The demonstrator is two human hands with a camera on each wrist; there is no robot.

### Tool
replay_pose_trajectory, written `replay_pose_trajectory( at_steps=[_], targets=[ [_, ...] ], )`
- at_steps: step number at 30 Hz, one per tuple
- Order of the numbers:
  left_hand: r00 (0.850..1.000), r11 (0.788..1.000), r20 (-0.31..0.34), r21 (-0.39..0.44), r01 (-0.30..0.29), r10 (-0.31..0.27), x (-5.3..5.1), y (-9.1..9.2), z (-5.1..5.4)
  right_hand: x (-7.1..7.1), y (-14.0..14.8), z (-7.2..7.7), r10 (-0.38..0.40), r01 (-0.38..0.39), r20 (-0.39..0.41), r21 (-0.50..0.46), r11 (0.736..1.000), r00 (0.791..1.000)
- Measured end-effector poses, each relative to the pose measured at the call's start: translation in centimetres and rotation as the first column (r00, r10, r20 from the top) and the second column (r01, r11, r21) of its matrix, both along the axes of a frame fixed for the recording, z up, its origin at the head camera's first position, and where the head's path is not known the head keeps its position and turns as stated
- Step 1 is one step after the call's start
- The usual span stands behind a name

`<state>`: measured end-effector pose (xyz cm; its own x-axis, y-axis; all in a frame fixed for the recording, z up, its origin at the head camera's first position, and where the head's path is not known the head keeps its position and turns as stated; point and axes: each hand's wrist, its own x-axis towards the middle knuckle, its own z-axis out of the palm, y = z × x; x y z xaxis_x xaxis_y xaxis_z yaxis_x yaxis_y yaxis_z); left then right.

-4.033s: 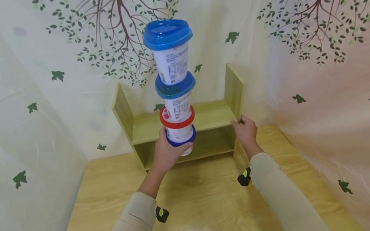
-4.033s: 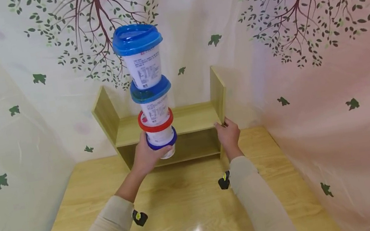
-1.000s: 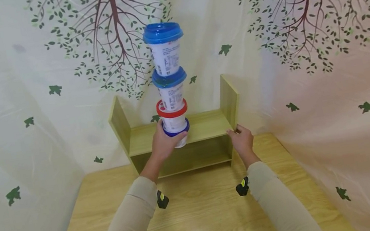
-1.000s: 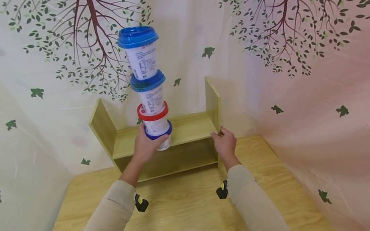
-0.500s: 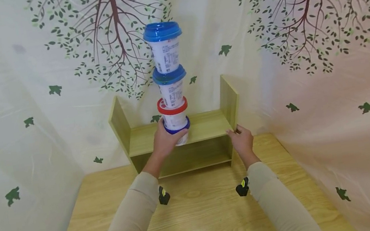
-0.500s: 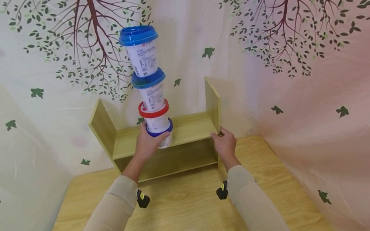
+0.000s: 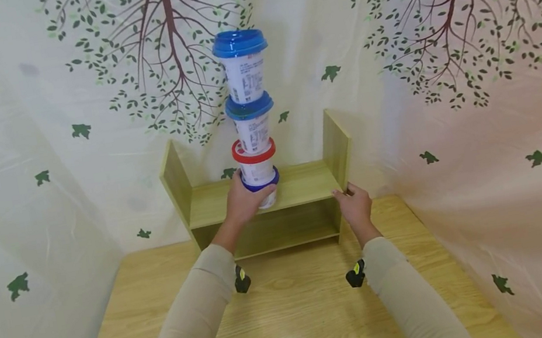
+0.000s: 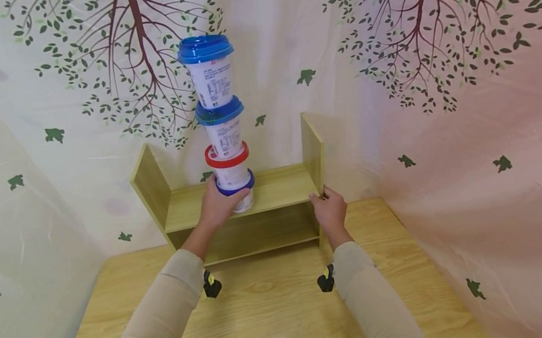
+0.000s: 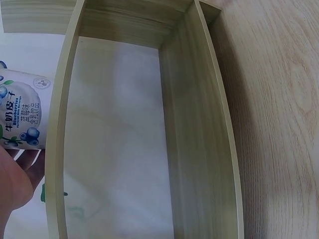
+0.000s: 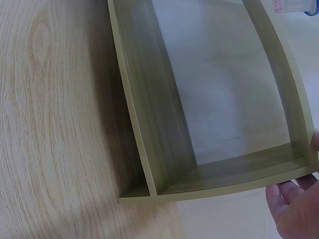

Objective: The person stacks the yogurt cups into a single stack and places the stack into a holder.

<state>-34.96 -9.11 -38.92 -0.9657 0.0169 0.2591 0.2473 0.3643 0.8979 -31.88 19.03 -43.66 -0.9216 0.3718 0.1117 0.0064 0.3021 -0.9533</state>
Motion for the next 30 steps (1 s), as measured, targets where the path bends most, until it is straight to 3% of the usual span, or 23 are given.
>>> replay_pose_trajectory(
  at_steps=[19, 30],
  targets=[
    [1.0, 0.998, 0.001, 0.069, 0.014, -0.014, -0.68, 0.02, -0.47, -0.08, -0.23, -0.01, -0.009, 0.009, -0.003, 0.004, 1.0, 1.0],
    [0.999, 0.993, -0.002, 0.116, 0.032, -0.032, -0.25, 0.27, -0.26, 0.02, -0.16, -0.04, -0.008, 0.008, -0.009, -0.007, 1.0, 1.0]
  ],
)
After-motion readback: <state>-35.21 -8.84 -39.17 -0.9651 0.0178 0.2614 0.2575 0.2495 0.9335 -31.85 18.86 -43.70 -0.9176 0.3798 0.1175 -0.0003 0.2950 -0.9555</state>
